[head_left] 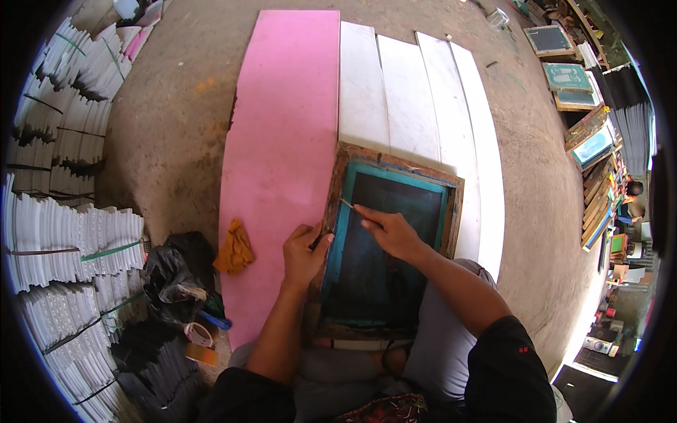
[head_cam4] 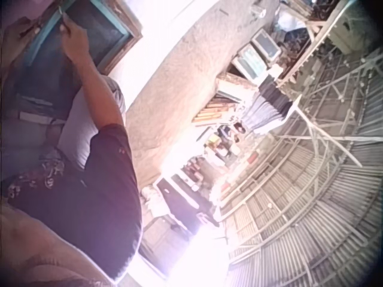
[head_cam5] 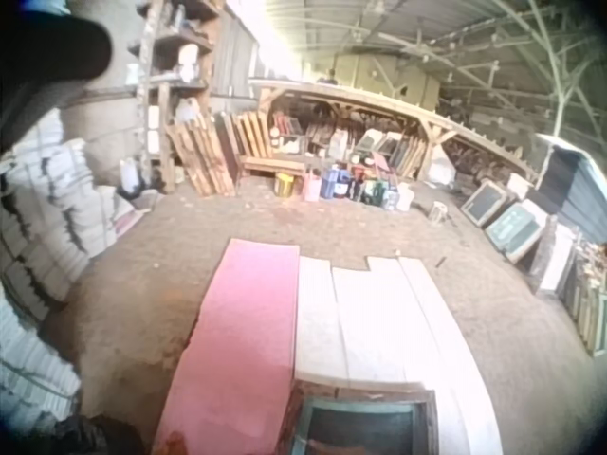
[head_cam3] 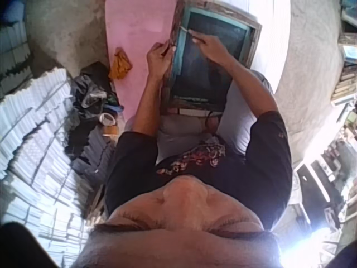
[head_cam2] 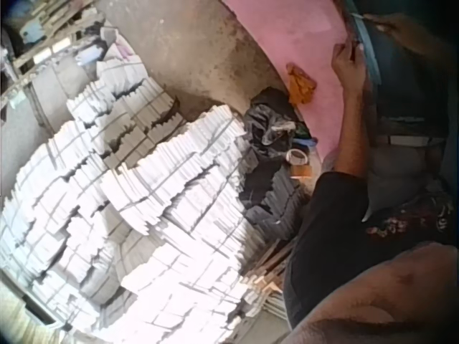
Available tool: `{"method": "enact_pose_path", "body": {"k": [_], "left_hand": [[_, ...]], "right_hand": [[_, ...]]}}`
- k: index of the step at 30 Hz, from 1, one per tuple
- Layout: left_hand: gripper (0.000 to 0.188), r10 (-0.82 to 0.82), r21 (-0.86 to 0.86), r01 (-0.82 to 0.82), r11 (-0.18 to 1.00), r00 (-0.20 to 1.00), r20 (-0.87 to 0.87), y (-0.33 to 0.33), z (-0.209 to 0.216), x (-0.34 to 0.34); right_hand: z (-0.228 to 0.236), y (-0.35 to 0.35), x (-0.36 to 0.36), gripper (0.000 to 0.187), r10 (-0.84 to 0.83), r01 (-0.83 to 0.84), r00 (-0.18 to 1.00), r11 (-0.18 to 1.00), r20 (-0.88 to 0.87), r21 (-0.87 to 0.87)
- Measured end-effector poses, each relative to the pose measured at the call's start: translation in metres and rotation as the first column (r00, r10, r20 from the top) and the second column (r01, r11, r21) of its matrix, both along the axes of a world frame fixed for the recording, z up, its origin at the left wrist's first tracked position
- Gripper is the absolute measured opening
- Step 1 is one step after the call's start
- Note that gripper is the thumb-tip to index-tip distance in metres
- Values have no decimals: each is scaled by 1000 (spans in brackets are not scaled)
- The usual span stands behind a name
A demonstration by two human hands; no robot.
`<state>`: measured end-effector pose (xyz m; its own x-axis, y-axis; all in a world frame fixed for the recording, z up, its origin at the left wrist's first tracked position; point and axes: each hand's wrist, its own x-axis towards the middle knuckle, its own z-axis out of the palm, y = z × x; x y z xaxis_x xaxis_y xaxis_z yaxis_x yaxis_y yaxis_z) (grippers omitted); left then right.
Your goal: The person sits on the floor and uses a screwdriver to work on the edge of a wooden frame placed on a pink board. The person continues to adjust the frame's edge throughout the clip.
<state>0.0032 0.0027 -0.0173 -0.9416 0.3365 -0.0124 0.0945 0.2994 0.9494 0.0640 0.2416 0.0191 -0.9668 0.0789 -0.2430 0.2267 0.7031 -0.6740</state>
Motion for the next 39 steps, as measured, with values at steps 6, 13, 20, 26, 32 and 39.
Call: {"method": "enact_pose_path", "body": {"k": [6,13,20,26,32,39], "left_hand": [[37,4,-3,-4,1000,1000,3,-4,-2,2],[37,-30,-30,31,999,1000,5,-4,0,-1],[36,10,56,-10,998,1000,-3,-7,-5,0],[36,-33,38,31,999,998,52,-1,-1,-1],[36,6,60,-7,998,1000,27,-8,-2,0],[40,-47,18,45,999,995,92,-6,5,-2]], "right_hand": [[23,-4,-5,47,154,-171,985,874,74,456],[-11,22,-9,44,52,-44,998,985,42,-165],[48,-4,-27,44,127,-226,956,894,265,387],[-14,34,-21,44,73,-26,987,949,140,-313],[22,17,-21,41,268,-215,961,874,-63,436],[21,46,-45,46,86,292,826,781,557,-553]]}}
